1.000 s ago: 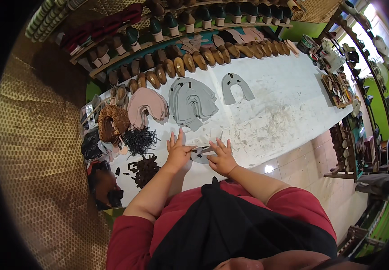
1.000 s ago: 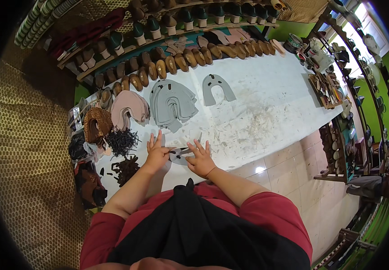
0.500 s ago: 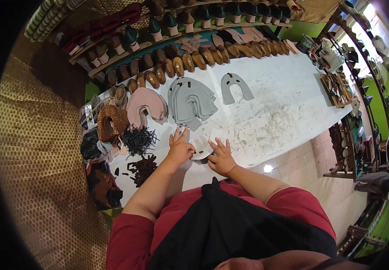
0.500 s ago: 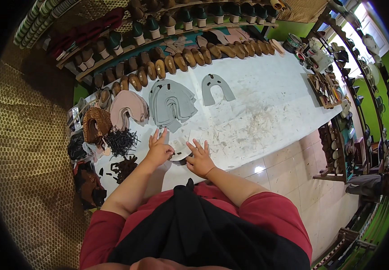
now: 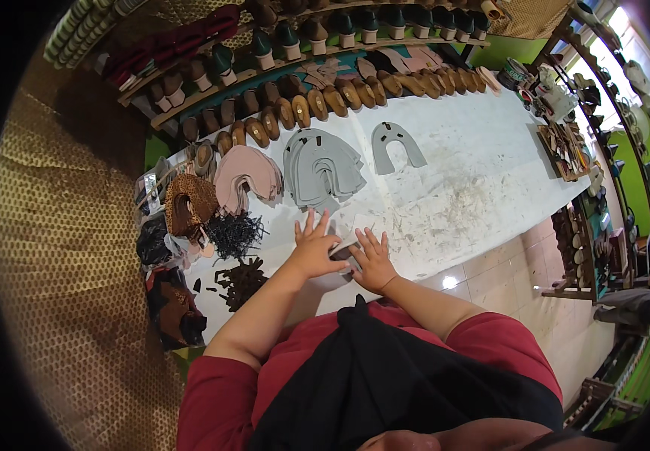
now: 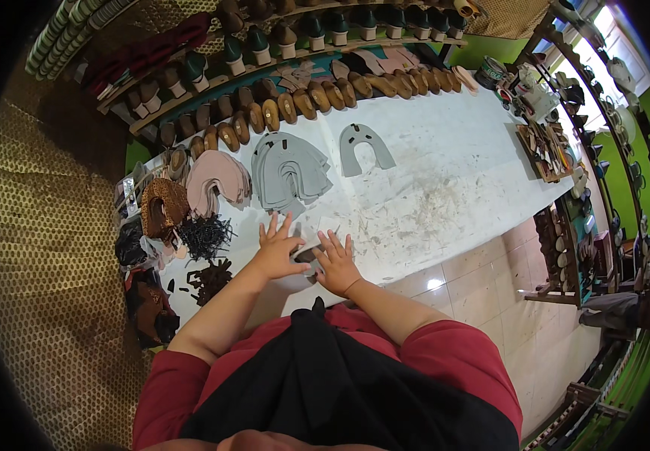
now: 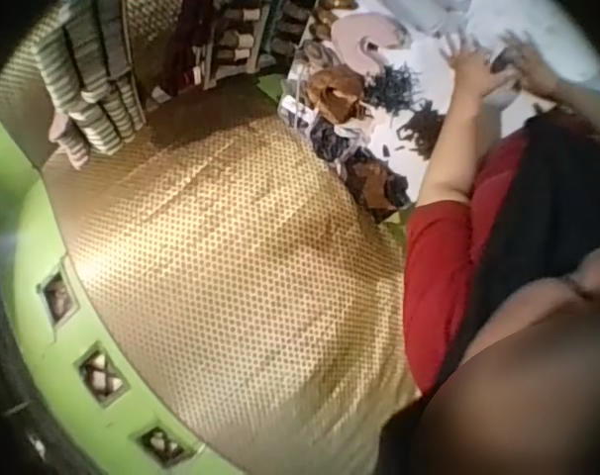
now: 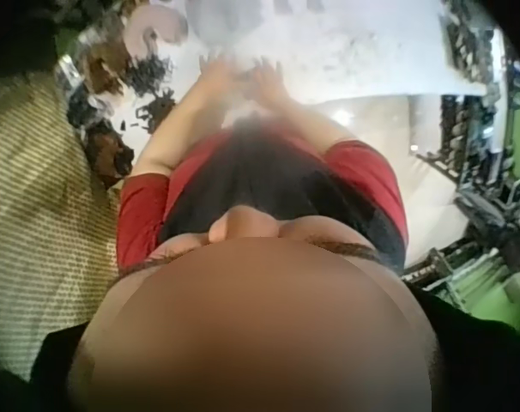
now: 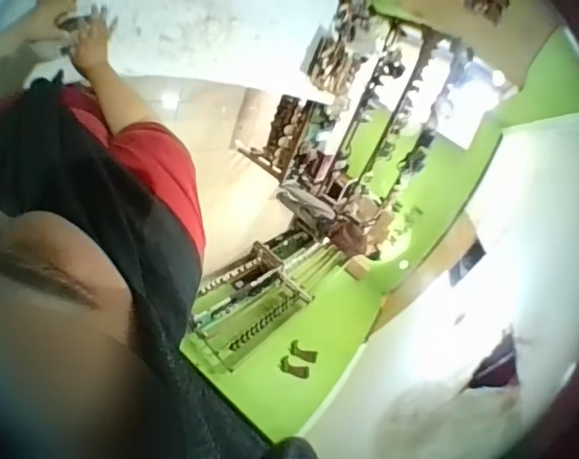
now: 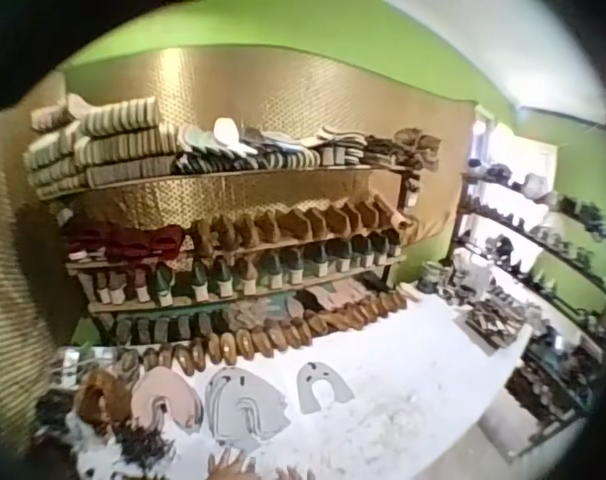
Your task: Arranging and sorting cut leather or fabric shoe components on a workbench for assembly.
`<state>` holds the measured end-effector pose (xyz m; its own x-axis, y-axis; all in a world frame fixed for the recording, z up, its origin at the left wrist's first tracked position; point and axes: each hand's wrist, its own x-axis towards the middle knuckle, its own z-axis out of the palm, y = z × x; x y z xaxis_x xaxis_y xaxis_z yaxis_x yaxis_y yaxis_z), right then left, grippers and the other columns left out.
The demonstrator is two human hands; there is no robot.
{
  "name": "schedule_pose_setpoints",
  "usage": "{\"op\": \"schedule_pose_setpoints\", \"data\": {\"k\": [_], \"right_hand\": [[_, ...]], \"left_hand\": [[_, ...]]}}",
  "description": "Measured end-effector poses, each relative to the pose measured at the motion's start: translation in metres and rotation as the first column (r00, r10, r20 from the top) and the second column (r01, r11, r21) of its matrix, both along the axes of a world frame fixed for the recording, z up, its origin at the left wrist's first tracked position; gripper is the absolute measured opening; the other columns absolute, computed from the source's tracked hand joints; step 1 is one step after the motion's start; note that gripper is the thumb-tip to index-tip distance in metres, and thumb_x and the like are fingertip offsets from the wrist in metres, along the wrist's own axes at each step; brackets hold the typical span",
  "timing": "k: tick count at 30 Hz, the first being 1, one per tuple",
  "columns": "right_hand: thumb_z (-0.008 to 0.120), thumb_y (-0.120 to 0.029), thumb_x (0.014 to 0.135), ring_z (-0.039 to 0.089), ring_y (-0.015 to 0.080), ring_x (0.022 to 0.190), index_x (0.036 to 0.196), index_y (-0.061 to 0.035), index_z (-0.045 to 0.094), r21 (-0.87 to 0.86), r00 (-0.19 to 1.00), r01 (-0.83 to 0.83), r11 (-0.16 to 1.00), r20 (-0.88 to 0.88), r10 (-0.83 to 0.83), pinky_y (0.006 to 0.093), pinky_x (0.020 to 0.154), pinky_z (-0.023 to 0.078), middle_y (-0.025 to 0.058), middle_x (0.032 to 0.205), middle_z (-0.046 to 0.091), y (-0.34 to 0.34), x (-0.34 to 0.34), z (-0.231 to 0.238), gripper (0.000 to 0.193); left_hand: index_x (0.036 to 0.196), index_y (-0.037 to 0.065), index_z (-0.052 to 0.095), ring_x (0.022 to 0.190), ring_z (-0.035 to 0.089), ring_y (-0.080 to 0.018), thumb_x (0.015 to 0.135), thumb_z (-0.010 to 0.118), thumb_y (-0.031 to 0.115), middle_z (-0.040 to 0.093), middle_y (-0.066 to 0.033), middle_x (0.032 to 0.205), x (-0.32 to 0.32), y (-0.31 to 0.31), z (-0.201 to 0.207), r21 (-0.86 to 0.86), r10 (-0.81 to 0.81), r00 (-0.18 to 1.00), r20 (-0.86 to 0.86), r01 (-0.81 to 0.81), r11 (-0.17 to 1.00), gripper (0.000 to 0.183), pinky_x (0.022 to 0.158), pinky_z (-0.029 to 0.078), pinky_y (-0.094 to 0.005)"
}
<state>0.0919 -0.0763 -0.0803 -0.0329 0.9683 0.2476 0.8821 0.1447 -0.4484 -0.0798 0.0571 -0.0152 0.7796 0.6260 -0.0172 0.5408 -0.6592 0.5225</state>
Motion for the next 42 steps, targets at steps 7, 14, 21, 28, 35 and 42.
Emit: {"op": "schedule_pose_setpoints", "data": {"k": [7,14,21,28,35,42], "right_hand": [[0.069,-0.028,0.08,0.017,0.0391,0.15,0.147,-0.0101,0.042,-0.053,0.999,0.035,0.998,0.018,-0.034,0.0684,0.116,0.008,0.018,0.161,0.024,0.001,-0.002,-0.001,0.074],[0.068,-0.028,0.082,0.016,0.0389,0.151,0.148,-0.0079,0.04,-0.05,0.999,0.04,0.998,-0.001,-0.04,0.0678,0.117,0.007,0.0182,0.161,0.023,0.001,-0.001,-0.001,0.074],[0.069,-0.024,0.083,0.015,0.0413,0.15,0.15,-0.0071,0.036,-0.037,0.94,0.31,0.95,-0.141,-0.312,0.0666,0.117,0.008,0.0205,0.161,0.021,0.014,0.006,-0.023,0.076],[0.074,-0.025,0.081,0.013,0.0444,0.15,0.14,-0.0186,0.052,-0.215,0.909,0.375,0.902,-0.103,-0.403,0.0688,0.116,0.011,0.022,0.162,0.018,0.061,0.031,0.017,0.063],[0.076,-0.029,0.08,0.011,0.0462,0.15,0.106,-0.0133,0.067,-0.34,0.929,0.158,0.927,-0.266,-0.256,0.07,0.115,0.009,0.0167,0.161,0.028,0.08,0.056,0.007,0.033],[0.059,-0.042,0.092,0.013,0.0353,0.153,0.157,-0.0123,0.027,-0.16,0.968,0.031,0.987,0.25,0.01,0.0693,0.116,0.008,0.013,0.165,0.02,0.05,0.01,0.014,0.079]], "left_hand": [[0.086,0.015,0.075,0.148,0.017,-0.0494,0.072,0.08,0.03,0.025,-0.0204,0.162,-0.006,0.015,-0.013,0.138,0.23,0.946,-0.231,-0.202,0.97,0.021,0.113,0.012,-0.072],[0.147,0.003,0.042,0.149,0.02,-0.0441,0.084,0.065,0.021,0.025,-0.0196,0.162,-0.018,0.003,-0.036,0.403,0.163,0.986,-0.023,-0.14,0.905,0.069,0.117,0.012,-0.0643],[0.153,0.005,0.034,0.151,0.023,-0.0361,0.09,0.059,0.029,0.025,-0.0154,0.164,-0.022,-0.029,-0.06,0.233,-0.107,0.989,-0.1,0.128,0.964,0.072,0.121,0.014,-0.0533],[0.153,0.006,0.033,0.151,0.021,-0.0346,0.089,0.059,0.032,0.024,-0.0159,0.164,-0.025,-0.026,-0.053,0.098,-0.097,0.985,-0.144,0.111,0.989,0.074,0.122,0.013,-0.052],[0.154,0.007,0.031,0.152,0.02,-0.034,0.09,0.06,0.036,0.024,-0.0149,0.164,-0.021,-0.026,-0.047,0.072,-0.087,0.983,-0.165,0.1,0.992,0.076,0.123,0.011,-0.0518],[0.156,0.008,0.028,0.153,0.016,-0.0308,0.088,0.062,0.044,0.02,-0.0134,0.165,-0.025,-0.025,-0.04,0.038,-0.094,0.971,-0.222,0.105,0.994,0.084,0.123,0.009,-0.0511]]}}
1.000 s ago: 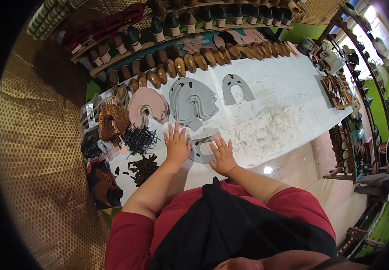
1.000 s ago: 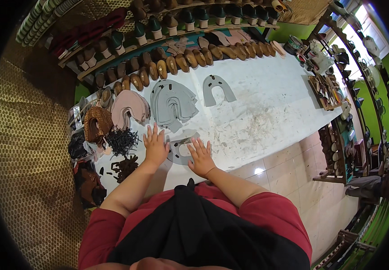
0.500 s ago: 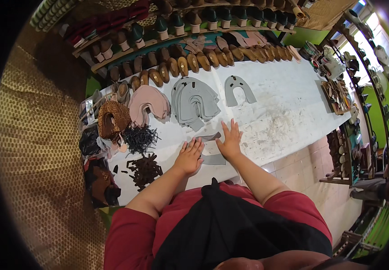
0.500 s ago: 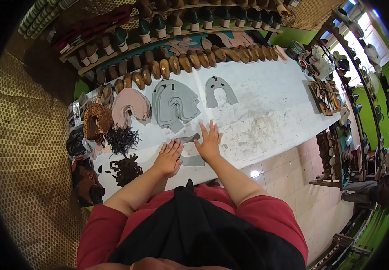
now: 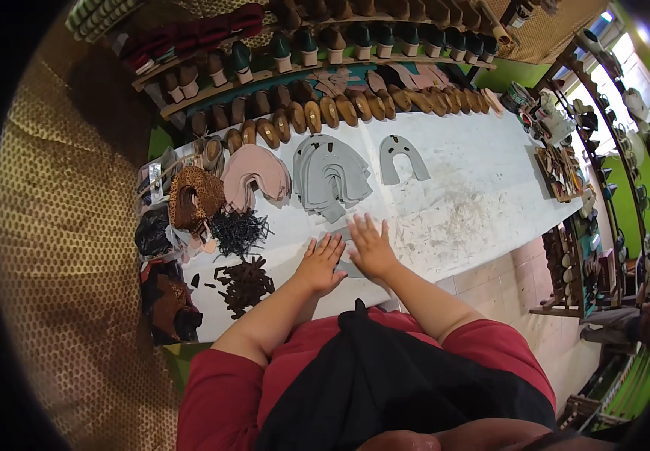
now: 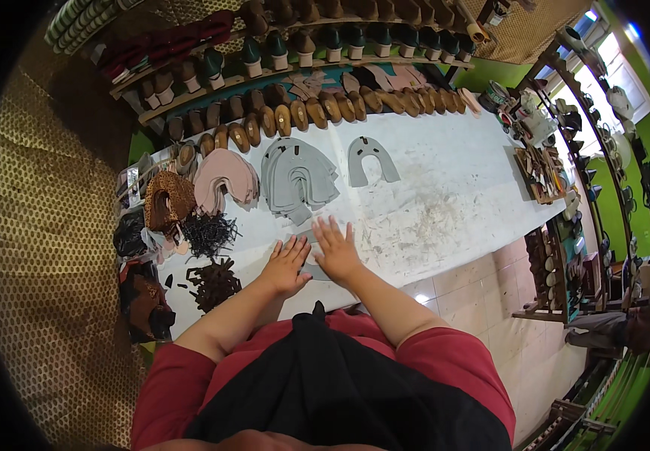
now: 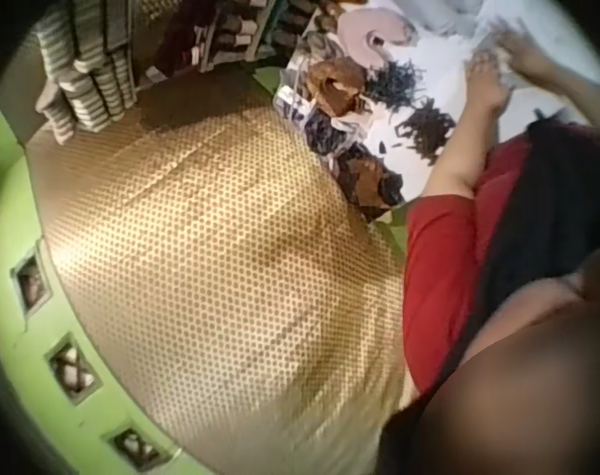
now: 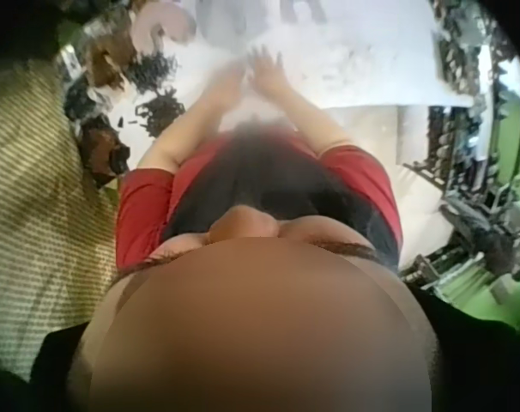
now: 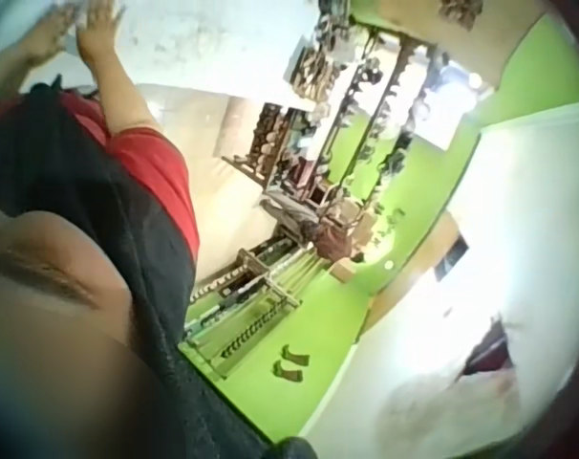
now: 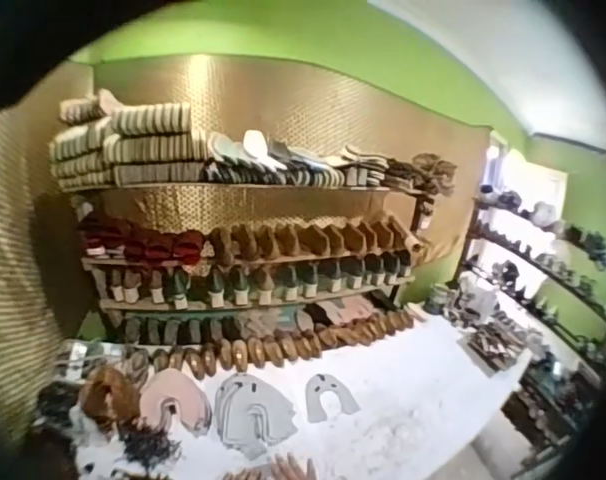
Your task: Arranging and sorting cut leather or fabric shoe components on a workbench for assembly.
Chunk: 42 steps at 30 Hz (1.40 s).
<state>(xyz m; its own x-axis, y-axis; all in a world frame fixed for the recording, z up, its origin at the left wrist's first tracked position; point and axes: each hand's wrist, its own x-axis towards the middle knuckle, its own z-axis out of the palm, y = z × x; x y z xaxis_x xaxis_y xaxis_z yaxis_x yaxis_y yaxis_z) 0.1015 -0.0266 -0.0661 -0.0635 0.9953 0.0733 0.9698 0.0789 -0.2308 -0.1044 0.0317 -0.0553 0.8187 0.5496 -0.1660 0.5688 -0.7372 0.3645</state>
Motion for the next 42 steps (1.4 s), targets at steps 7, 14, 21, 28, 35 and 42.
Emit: {"op": "schedule_pose_setpoints", "data": {"k": [7,14,21,28,35,42], "right_hand": [[0.05,-0.052,0.097,0.01,0.0344,0.154,0.159,-0.0189,0.024,-0.192,0.996,-0.065,0.979,0.042,0.074,0.0685,0.117,0.003,0.0111,0.167,0.015,-0.008,-0.013,0.0,0.075],[0.05,-0.054,0.096,0.009,0.0347,0.154,0.16,-0.0145,0.019,-0.265,0.997,-0.025,0.964,0.059,0.042,0.0686,0.117,0.002,0.0134,0.166,0.015,-0.002,-0.032,0.01,0.081],[0.049,-0.056,0.095,0.005,0.034,0.155,0.16,-0.0115,0.014,-0.279,0.987,-0.129,0.951,0.055,0.15,0.0686,0.117,0.001,0.0127,0.167,0.01,0.007,-0.057,-0.006,0.086],[0.056,-0.053,0.092,0.009,0.0388,0.153,0.159,-0.0107,0.02,-0.286,0.991,-0.071,0.956,0.087,0.099,0.072,0.114,0.004,0.0177,0.165,0.015,0.019,-0.084,0.003,0.087],[0.07,-0.033,0.086,0.03,0.0397,0.145,0.13,-0.0251,0.062,0.008,0.92,-0.386,0.923,-0.075,0.385,0.0762,0.108,0.022,0.01,0.15,0.043,0.076,-0.182,0.004,0.046],[0.077,-0.02,0.076,0.022,0.0421,0.148,0.108,-0.0216,0.074,-0.043,0.869,-0.486,0.873,-0.133,0.477,0.0758,0.111,0.018,0.0111,0.151,0.042,0.097,-0.232,0.024,0.032]], "left_hand": [[0.157,0.004,0.024,0.154,0.012,-0.0332,0.086,0.064,0.049,0.014,-0.0148,0.167,-0.071,0.0,0.016,0.114,0.125,0.992,0.012,-0.125,0.986,0.093,0.121,0.005,-0.0569],[0.155,0.0,0.024,0.151,0.012,-0.0457,0.092,0.054,0.054,0.015,-0.0233,0.164,-0.202,-0.011,0.029,0.16,0.461,0.883,0.091,-0.47,0.868,0.089,0.119,0.007,-0.0609],[0.157,0.002,0.022,0.152,0.013,-0.0435,0.089,0.059,0.053,0.014,-0.0208,0.165,-0.295,-0.047,-0.015,0.209,0.543,0.835,0.085,-0.548,0.81,0.092,0.12,0.013,-0.0568],[0.156,0.0,0.022,0.152,0.012,-0.0442,0.085,0.062,0.049,0.015,-0.0232,0.164,-0.308,-0.053,-0.02,0.104,0.591,0.8,0.101,-0.599,0.794,0.095,0.121,0.013,-0.054],[0.156,0.001,0.023,0.151,0.014,-0.0445,0.086,0.063,0.047,0.018,-0.0239,0.163,-0.306,-0.051,-0.014,0.044,0.601,0.792,0.11,-0.608,0.793,0.093,0.121,0.016,-0.0538],[0.155,0.004,0.027,0.15,0.017,-0.0443,0.086,0.063,0.045,0.021,-0.0226,0.163,-0.307,-0.053,-0.015,0.061,0.598,0.789,0.137,-0.61,0.79,0.088,0.121,0.018,-0.0528]]}}
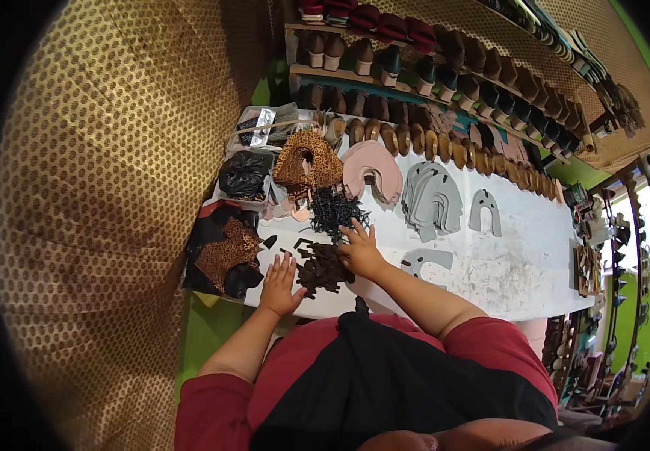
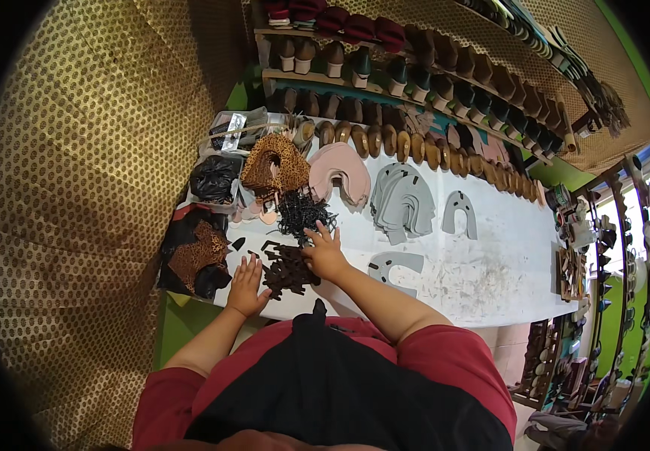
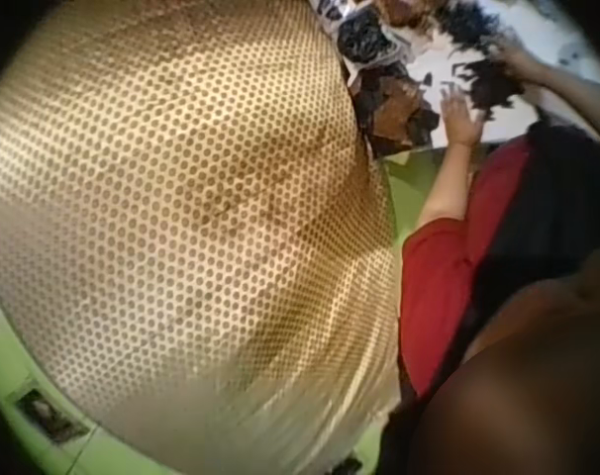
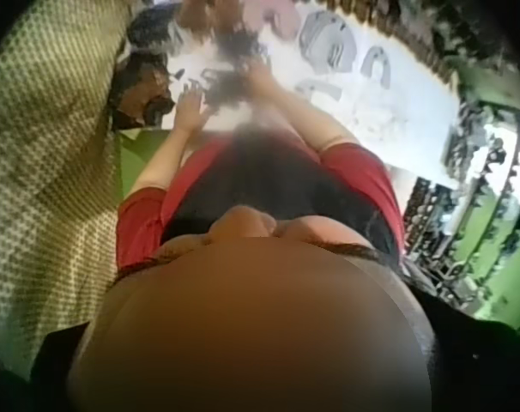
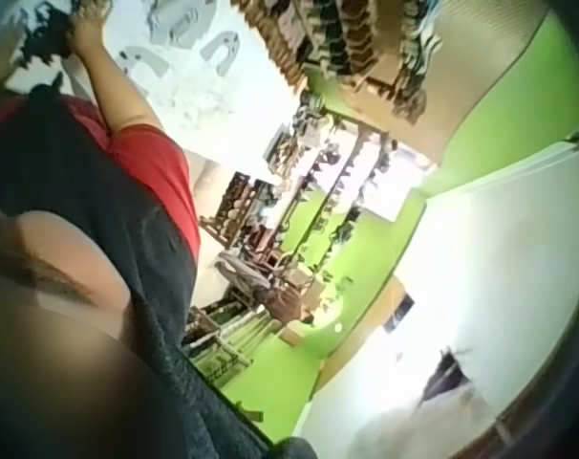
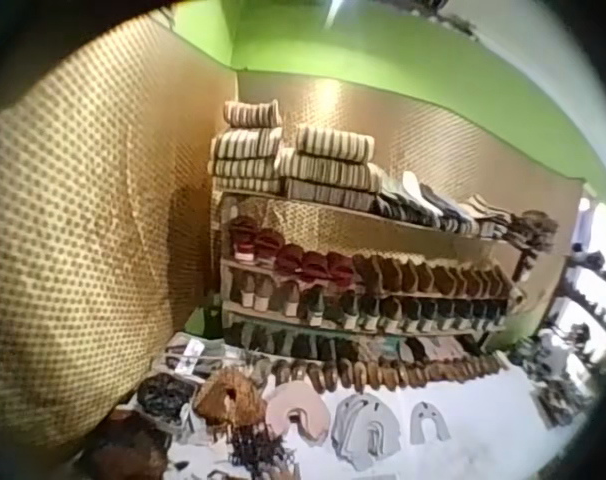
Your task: Arranging and sorting cut leather or fabric shoe components on a workbench for assembly.
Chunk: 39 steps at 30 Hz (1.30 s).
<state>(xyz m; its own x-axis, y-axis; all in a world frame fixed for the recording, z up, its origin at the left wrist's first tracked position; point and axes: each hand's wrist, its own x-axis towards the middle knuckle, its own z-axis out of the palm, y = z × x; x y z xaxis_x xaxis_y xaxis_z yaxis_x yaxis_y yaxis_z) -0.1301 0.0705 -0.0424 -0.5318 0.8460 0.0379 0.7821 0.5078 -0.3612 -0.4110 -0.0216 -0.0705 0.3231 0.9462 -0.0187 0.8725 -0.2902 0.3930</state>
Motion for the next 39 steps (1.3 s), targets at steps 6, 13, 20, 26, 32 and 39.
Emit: {"op": "schedule_pose_setpoints", "data": {"k": [6,13,20,26,32,39], "right_hand": [[0.079,-0.019,0.073,0.023,0.0454,0.147,0.096,-0.0208,0.074,-0.067,0.997,0.078,0.995,-0.006,-0.079,0.0778,0.108,0.02,0.0093,0.149,0.046,-0.001,0.008,-0.005,0.024],[0.078,-0.023,0.076,0.021,0.0439,0.148,0.099,-0.0229,0.077,-0.02,0.999,0.011,1.0,-0.044,-0.012,0.0767,0.11,0.017,0.0109,0.151,0.044,-0.006,-0.002,-0.001,0.023],[0.072,-0.024,0.082,0.022,0.0463,0.147,0.098,-0.0201,0.079,-0.129,0.988,0.137,0.982,-0.058,-0.145,0.0775,0.109,0.02,0.0095,0.149,0.047,-0.011,0.019,-0.015,0.018],[0.075,-0.031,0.077,0.02,0.0453,0.148,0.088,-0.0197,0.08,-0.238,0.922,0.376,0.895,0.0,-0.387,0.077,0.109,0.019,0.0097,0.152,0.045,-0.015,0.064,-0.014,0.017],[0.075,-0.03,0.078,0.016,0.044,0.15,0.089,-0.0221,0.08,-0.265,0.889,0.447,0.855,0.025,-0.457,0.0754,0.111,0.015,0.0127,0.152,0.044,-0.019,0.076,-0.022,0.015],[0.074,-0.032,0.082,0.022,0.0434,0.148,0.099,-0.0302,0.079,-0.108,0.861,0.509,0.854,0.068,-0.504,0.0759,0.11,0.018,0.008,0.151,0.046,-0.003,0.123,-0.022,0.018]], "left_hand": [[0.155,0.005,0.028,0.15,0.017,-0.0439,0.086,0.063,0.044,0.022,-0.0217,0.163,-0.002,0.002,-0.002,0.0,0.003,1.0,-0.008,-0.003,1.0,0.087,0.121,0.018,-0.0524],[0.156,0.007,0.028,0.151,0.017,-0.043,0.086,0.065,0.042,0.021,-0.0206,0.163,0.002,0.0,0.002,0.004,0.013,0.999,-0.038,-0.013,1.0,0.087,0.121,0.018,-0.0519],[0.155,0.007,0.029,0.151,0.016,-0.0424,0.084,0.066,0.041,0.021,-0.0197,0.163,0.004,0.001,0.004,-0.004,0.028,0.998,-0.049,-0.028,1.0,0.087,0.121,0.017,-0.052],[0.154,0.009,0.032,0.152,0.016,-0.041,0.086,0.064,0.046,0.022,-0.0177,0.164,0.003,0.001,0.001,0.001,0.037,0.996,-0.082,-0.037,0.999,0.084,0.121,0.017,-0.0524],[0.153,0.006,0.033,0.151,0.017,-0.0431,0.083,0.067,0.038,0.024,-0.0201,0.162,0.007,0.002,0.005,-0.009,0.038,0.998,-0.058,-0.039,0.999,0.085,0.121,0.017,-0.0527],[0.153,0.007,0.034,0.151,0.016,-0.0414,0.082,0.067,0.036,0.023,-0.0189,0.163,0.01,0.001,0.008,-0.021,0.049,0.996,-0.078,-0.051,0.998,0.084,0.121,0.015,-0.0539]]}}
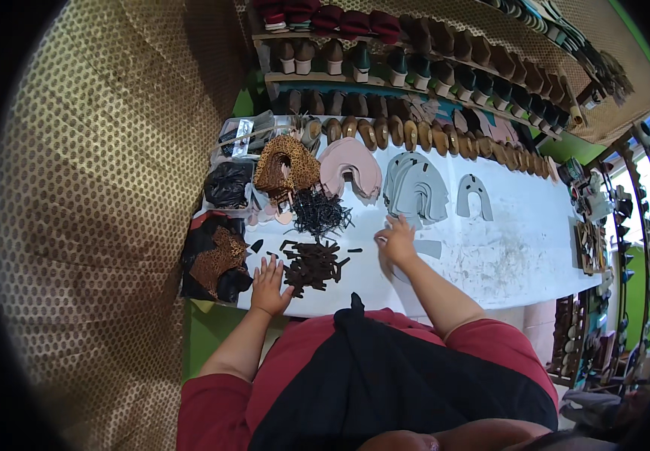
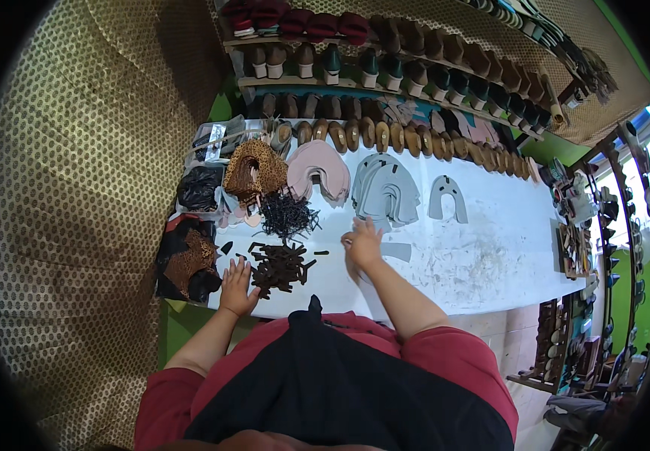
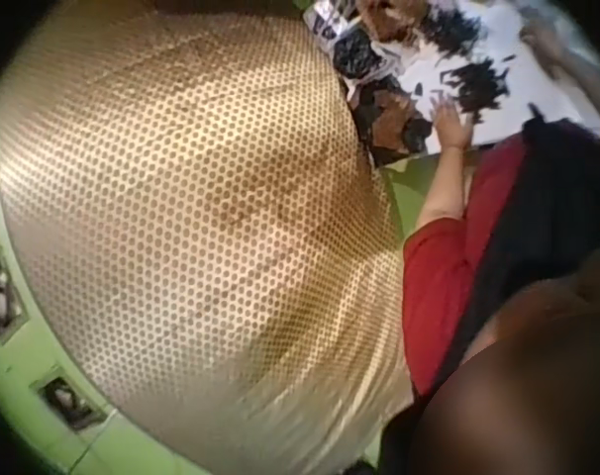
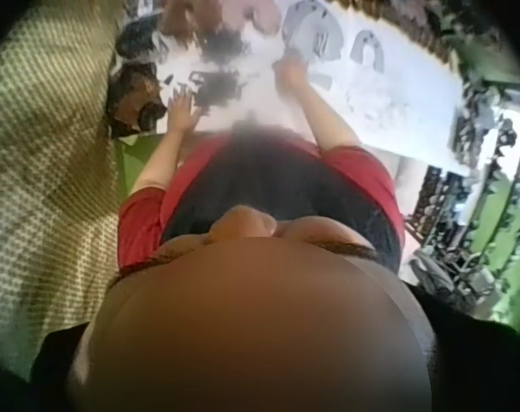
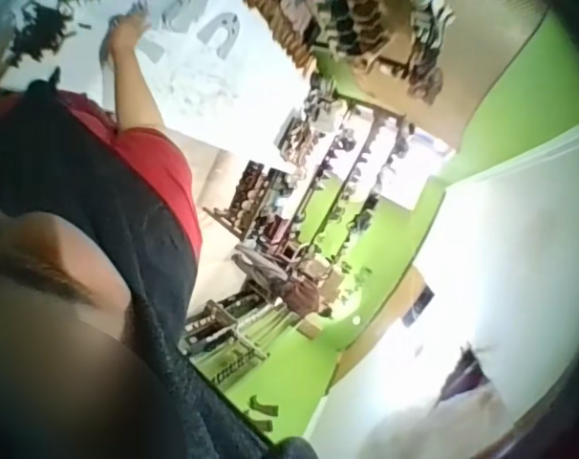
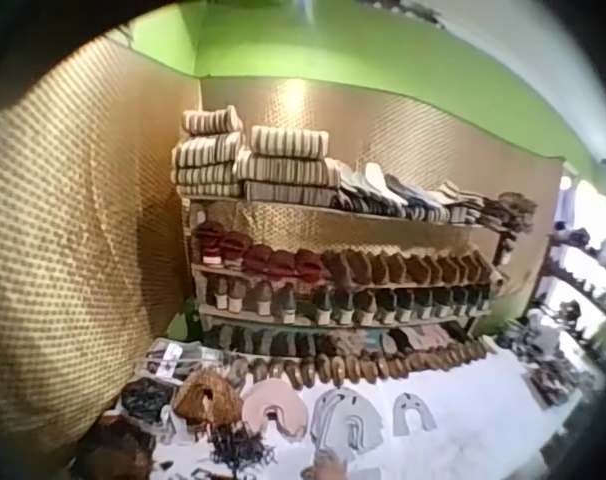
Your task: Arranging and sorting cut leather or fabric shoe components on a workbench for assembly.
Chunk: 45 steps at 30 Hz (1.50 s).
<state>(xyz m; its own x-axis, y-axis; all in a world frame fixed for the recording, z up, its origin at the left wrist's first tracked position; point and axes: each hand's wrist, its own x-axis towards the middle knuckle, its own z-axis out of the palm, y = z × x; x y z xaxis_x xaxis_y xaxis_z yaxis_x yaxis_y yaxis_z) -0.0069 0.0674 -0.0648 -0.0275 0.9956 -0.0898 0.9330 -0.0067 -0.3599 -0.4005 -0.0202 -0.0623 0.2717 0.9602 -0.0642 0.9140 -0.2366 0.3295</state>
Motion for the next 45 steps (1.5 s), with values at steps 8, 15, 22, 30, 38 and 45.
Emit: {"op": "schedule_pose_setpoints", "data": {"k": [8,15,22,30,38,45], "right_hand": [[0.077,-0.024,0.079,0.019,0.041,0.15,0.111,-0.028,0.073,-0.117,0.96,-0.259,0.959,0.073,0.269,0.0749,0.112,0.017,0.006,0.15,0.047,-0.029,0.054,0.024,0.032],[0.074,-0.013,0.078,0.054,0.0281,0.129,0.098,-0.0134,0.066,-0.23,0.947,-0.292,0.928,0.067,0.314,0.0695,0.113,0.022,0.0044,0.122,0.067,-0.031,0.059,0.038,0.022],[0.074,-0.01,0.081,0.07,0.0183,0.083,0.101,-0.0072,0.074,-0.114,0.862,-0.19,0.975,-0.495,0.11,0.0346,0.084,0.053,0.007,0.092,0.075,-0.034,0.134,0.07,0.021],[0.07,-0.004,0.088,0.066,0.0113,0.082,0.104,0.0019,0.072,-0.178,0.691,0.001,0.984,-0.711,-0.129,0.0273,0.075,0.052,0.0056,0.092,0.073,-0.045,0.22,0.106,0.017],[0.069,-0.004,0.088,0.066,0.0123,0.082,0.105,0.0,0.071,-0.172,0.727,0.038,0.984,-0.671,-0.145,0.0272,0.076,0.053,0.005,0.091,0.073,-0.042,0.298,0.119,0.018],[0.068,-0.005,0.088,0.065,0.0132,0.074,0.103,0.003,0.07,-0.231,0.64,0.061,0.971,-0.738,-0.216,0.0281,0.069,0.053,0.0051,0.085,0.07,0.009,0.352,0.086,0.017]], "left_hand": [[0.153,0.007,0.035,0.152,0.015,-0.0397,0.083,0.068,0.034,0.023,-0.0178,0.164,0.0,-0.002,0.0,0.002,0.02,1.0,-0.004,-0.02,1.0,0.082,0.122,0.014,-0.0535],[0.152,0.007,0.037,0.152,0.016,-0.0392,0.085,0.067,0.037,0.022,-0.0158,0.164,0.002,-0.004,-0.005,0.059,0.054,0.996,-0.07,-0.05,0.997,0.079,0.122,0.013,-0.0541],[0.152,0.008,0.035,0.152,0.013,-0.0402,0.087,0.064,0.033,0.023,-0.014,0.164,0.022,-0.003,-0.001,0.176,0.194,0.98,-0.044,-0.184,0.967,0.075,0.117,0.007,-0.0654],[0.154,0.009,0.034,0.151,0.016,-0.0432,0.089,0.064,0.039,0.022,-0.0173,0.164,0.155,0.024,0.042,0.23,-0.04,0.999,-0.017,0.042,0.972,0.078,0.118,0.012,-0.0619],[0.157,0.002,0.017,0.152,0.007,-0.0444,0.087,0.066,0.048,0.006,-0.0245,0.165,0.287,0.04,0.024,-0.076,-0.172,0.977,-0.129,0.163,0.984,0.097,0.12,0.01,-0.0586],[0.159,0.005,-0.004,0.15,-0.016,-0.0473,0.08,0.064,0.069,-0.016,-0.0224,0.165,0.33,0.059,0.025,-0.496,-0.082,0.962,-0.261,-0.06,0.866,0.122,0.119,-0.002,-0.0611]]}}
